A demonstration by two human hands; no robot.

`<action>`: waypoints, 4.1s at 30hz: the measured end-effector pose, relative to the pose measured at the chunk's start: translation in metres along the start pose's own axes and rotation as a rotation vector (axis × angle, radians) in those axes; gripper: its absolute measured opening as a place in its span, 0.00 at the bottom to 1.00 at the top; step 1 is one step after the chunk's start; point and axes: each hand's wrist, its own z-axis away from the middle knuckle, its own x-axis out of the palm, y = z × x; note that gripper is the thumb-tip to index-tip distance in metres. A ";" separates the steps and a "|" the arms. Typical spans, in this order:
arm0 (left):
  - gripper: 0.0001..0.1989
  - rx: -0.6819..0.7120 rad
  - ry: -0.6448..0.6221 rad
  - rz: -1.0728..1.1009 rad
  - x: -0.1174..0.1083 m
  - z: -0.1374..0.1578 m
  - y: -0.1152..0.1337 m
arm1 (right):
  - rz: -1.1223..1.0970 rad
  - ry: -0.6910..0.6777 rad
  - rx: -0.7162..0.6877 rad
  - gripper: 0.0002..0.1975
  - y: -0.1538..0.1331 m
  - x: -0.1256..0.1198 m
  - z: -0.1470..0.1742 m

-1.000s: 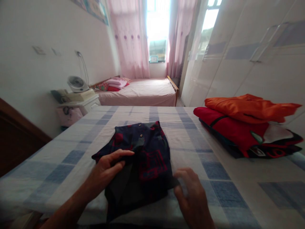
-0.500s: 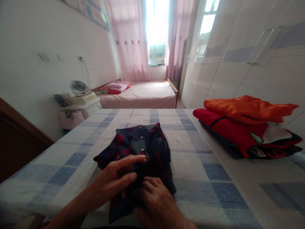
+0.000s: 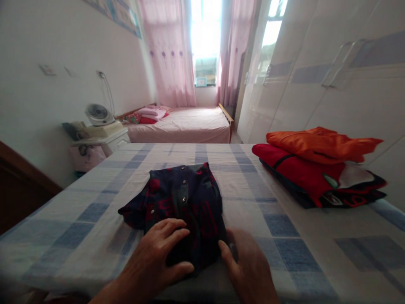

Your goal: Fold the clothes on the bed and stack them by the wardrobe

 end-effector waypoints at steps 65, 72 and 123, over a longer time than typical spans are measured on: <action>0.20 -0.157 0.054 0.093 0.001 -0.028 -0.064 | -0.304 -0.286 -0.479 0.16 -0.044 0.007 -0.026; 0.16 -0.137 0.097 0.106 0.000 -0.028 -0.060 | -0.186 -0.098 0.006 0.16 -0.022 -0.018 -0.066; 0.08 -0.486 0.025 1.121 0.015 -0.084 -0.059 | -0.652 -0.575 0.237 0.09 -0.025 0.037 -0.181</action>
